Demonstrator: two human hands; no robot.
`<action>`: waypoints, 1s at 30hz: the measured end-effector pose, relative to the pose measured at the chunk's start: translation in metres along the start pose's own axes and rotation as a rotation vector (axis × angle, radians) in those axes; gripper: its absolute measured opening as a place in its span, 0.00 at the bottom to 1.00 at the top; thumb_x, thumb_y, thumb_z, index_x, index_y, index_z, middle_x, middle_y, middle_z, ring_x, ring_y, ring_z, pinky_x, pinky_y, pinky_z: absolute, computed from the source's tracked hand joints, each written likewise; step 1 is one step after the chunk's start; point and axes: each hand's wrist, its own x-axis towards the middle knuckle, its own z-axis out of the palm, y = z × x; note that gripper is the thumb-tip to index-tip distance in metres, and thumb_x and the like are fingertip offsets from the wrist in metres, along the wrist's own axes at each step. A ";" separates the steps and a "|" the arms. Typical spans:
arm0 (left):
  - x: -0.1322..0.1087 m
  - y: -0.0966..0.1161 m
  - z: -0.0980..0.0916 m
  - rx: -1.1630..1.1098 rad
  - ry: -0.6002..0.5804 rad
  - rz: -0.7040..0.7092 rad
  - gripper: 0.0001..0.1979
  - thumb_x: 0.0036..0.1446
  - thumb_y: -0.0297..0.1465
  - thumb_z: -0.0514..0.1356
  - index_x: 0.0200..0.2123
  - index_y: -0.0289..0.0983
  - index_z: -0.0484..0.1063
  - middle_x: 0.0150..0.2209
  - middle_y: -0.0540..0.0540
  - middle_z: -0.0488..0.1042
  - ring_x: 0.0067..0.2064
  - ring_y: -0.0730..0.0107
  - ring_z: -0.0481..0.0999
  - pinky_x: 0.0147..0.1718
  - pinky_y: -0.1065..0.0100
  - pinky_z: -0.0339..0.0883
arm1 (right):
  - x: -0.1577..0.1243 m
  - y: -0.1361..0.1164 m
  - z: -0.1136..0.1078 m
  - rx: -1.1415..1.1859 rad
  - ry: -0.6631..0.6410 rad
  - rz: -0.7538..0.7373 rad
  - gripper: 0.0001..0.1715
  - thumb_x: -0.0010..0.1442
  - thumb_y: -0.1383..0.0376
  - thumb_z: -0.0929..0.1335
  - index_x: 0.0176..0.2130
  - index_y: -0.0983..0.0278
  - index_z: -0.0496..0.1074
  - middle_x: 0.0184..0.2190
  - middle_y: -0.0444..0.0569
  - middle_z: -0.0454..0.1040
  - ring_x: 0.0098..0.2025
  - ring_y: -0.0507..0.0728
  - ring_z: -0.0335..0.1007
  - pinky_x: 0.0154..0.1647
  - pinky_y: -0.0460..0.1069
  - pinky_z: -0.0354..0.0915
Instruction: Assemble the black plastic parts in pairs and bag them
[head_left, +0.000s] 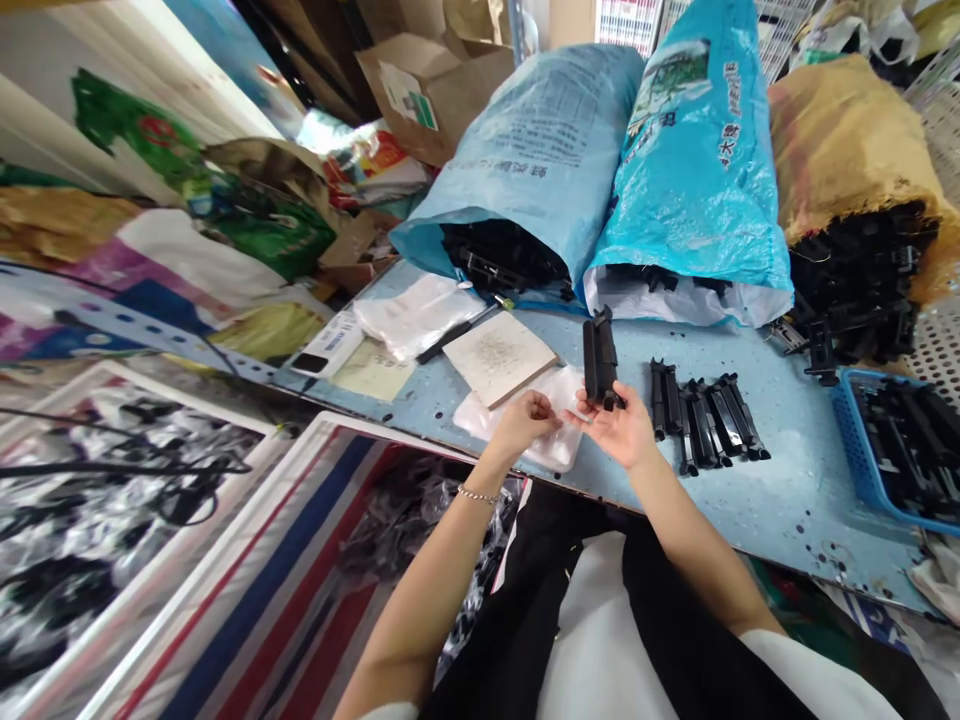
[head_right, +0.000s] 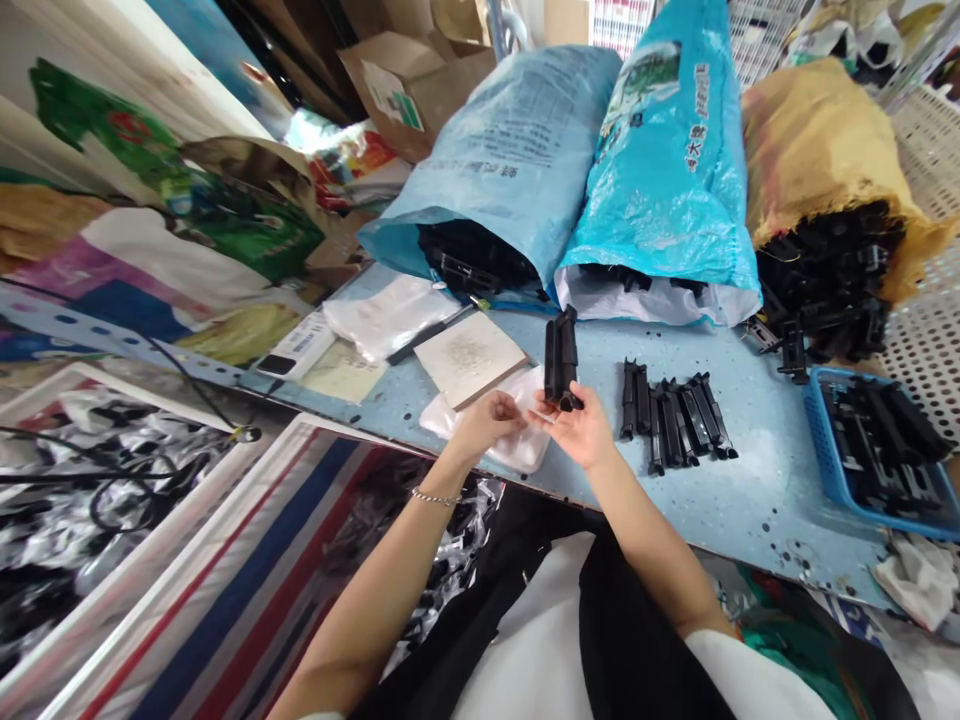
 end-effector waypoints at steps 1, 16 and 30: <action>0.000 0.000 0.000 -0.002 -0.001 0.001 0.20 0.33 0.31 0.72 0.30 0.38 0.67 0.23 0.54 0.74 0.25 0.73 0.73 0.27 0.71 0.64 | 0.002 0.002 0.000 -0.017 -0.003 0.004 0.17 0.56 0.55 0.71 0.40 0.65 0.76 0.35 0.51 0.81 0.38 0.58 0.77 0.58 0.61 0.71; -0.041 0.045 -0.021 1.283 -0.023 0.461 0.20 0.54 0.14 0.49 0.39 0.32 0.79 0.44 0.33 0.77 0.48 0.53 0.77 0.49 0.54 0.74 | -0.017 0.014 -0.025 -0.419 0.224 -0.360 0.19 0.50 0.56 0.76 0.40 0.64 0.77 0.31 0.47 0.80 0.35 0.56 0.74 0.44 0.52 0.68; -0.060 0.017 0.003 0.643 -0.120 0.810 0.23 0.69 0.23 0.50 0.63 0.40 0.68 0.60 0.36 0.71 0.62 0.60 0.72 0.61 0.56 0.69 | -0.038 0.040 -0.049 0.137 -0.224 0.448 0.26 0.59 0.46 0.69 0.40 0.67 0.72 0.16 0.32 0.49 0.19 0.47 0.42 0.25 0.43 0.60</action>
